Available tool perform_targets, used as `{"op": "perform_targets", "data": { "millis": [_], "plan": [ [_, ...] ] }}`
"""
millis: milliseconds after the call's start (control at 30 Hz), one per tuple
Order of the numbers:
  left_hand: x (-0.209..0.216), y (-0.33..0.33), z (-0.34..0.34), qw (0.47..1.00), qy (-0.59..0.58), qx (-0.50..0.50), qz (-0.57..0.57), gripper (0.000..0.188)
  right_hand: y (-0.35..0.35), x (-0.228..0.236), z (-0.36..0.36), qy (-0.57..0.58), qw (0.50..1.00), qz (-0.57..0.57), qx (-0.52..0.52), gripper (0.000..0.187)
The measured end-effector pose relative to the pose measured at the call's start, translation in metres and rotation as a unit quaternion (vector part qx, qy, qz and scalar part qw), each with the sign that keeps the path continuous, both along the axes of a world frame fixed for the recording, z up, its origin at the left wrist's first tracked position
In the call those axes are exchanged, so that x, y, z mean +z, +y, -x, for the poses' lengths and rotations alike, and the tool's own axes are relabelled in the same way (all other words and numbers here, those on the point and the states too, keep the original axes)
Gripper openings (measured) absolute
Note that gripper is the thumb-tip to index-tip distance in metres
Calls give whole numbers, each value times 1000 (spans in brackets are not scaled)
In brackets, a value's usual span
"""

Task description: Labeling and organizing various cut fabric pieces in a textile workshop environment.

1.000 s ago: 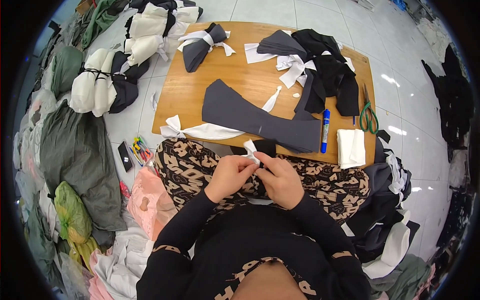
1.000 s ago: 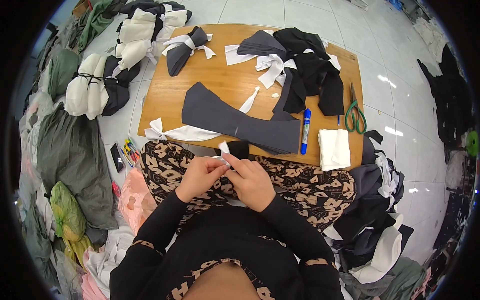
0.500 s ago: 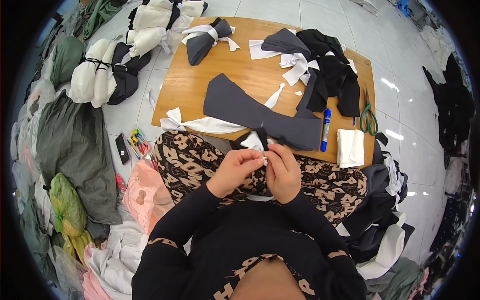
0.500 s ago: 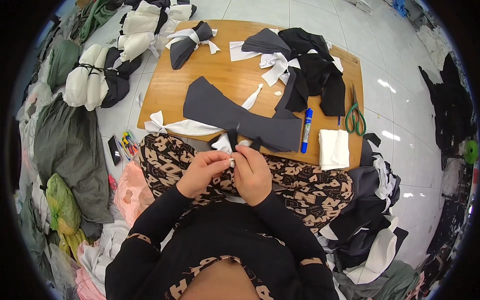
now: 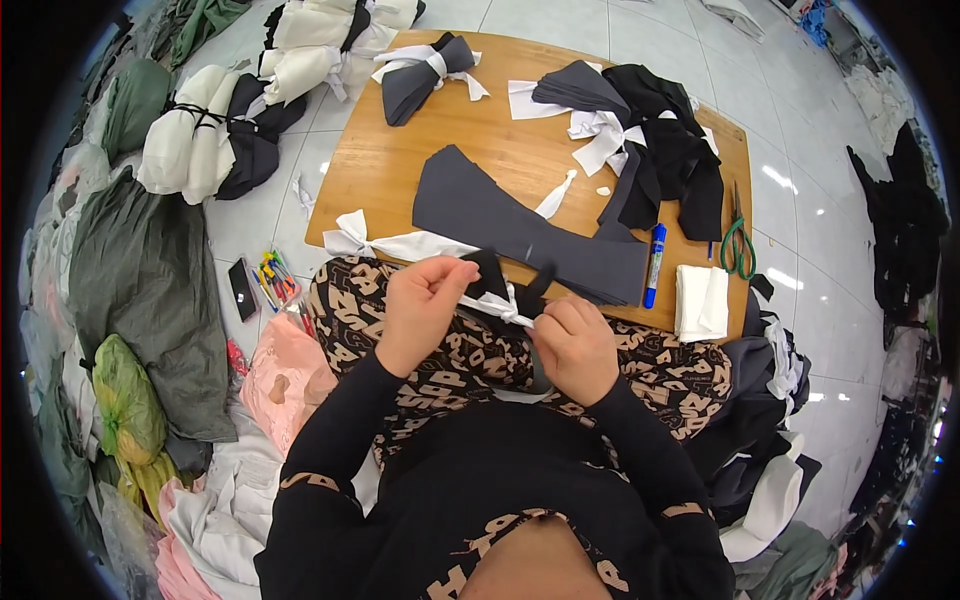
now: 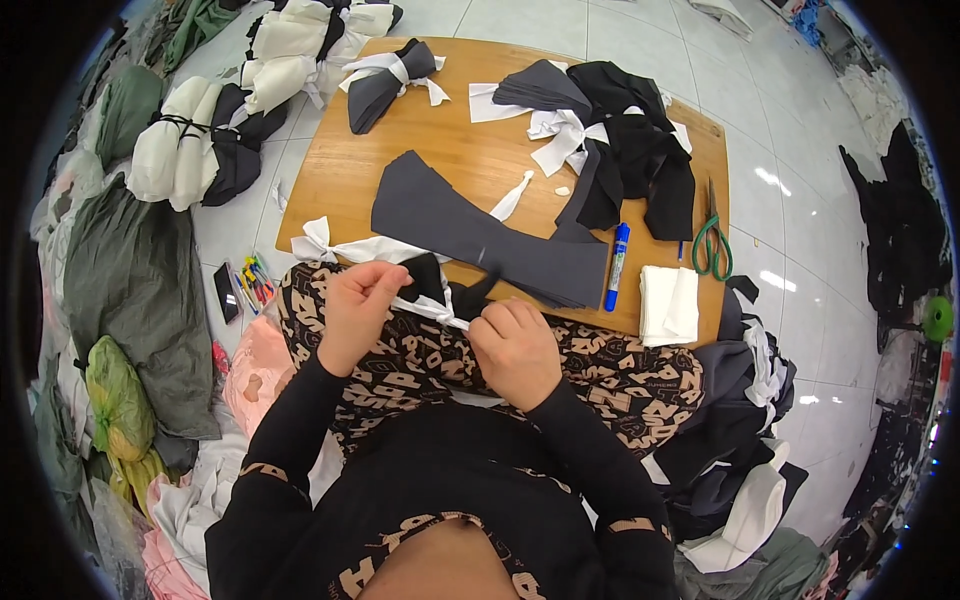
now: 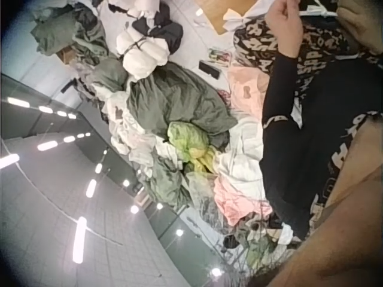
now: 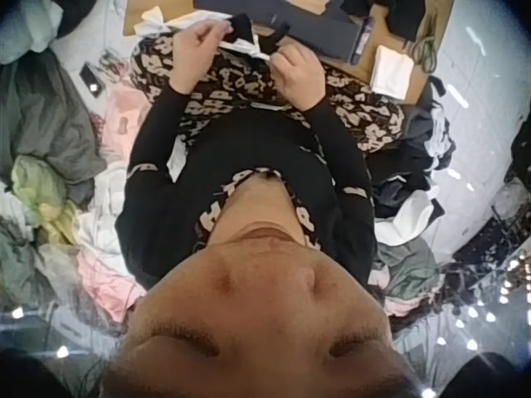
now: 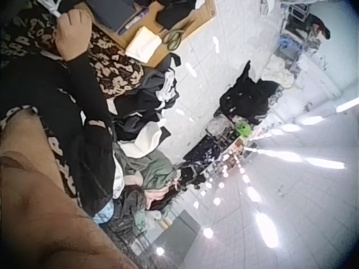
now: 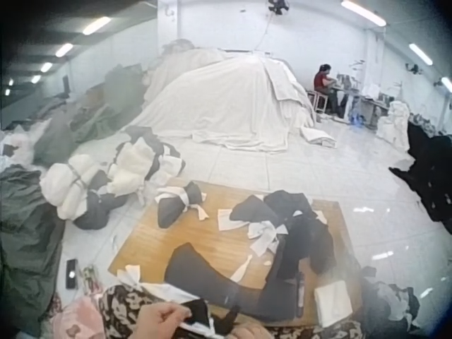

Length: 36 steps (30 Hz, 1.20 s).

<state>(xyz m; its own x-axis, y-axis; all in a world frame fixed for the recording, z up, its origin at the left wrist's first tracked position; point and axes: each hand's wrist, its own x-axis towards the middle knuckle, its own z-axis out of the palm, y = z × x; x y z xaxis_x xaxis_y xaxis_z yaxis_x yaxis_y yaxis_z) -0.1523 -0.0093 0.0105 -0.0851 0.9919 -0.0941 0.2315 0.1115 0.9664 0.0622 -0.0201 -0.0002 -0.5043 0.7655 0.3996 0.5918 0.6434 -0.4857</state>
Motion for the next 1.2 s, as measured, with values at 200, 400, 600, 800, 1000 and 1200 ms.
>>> {"op": "perform_targets", "data": {
  "millis": [200, 400, 600, 800, 1000, 1200],
  "plan": [
    [-23, -12, -2, 993, 66, -53, -80, 105, 6, 0, 8, 343, 898, 259, -100, 11],
    [-42, 38, -12, 985, 46, -87, 139, 36, 11, 8, 14, 346, 840, 414, -50, 33],
    [-24, 217, 44, 937, 252, 17, -243, 42, 9, -1, -30, 263, 865, 408, -128, 27],
    [-47, 297, 80, 805, 591, 19, -55, 56, 5, 5, -47, 164, 905, 357, -163, 22],
    [-82, 197, 53, 883, 445, -16, -150, 44, 38, -15, -95, 92, 922, 285, -246, 15],
    [-87, 35, 48, 911, 401, 16, -90, 41, 123, -41, -61, 10, 958, 237, -163, 21]
  ]
}}
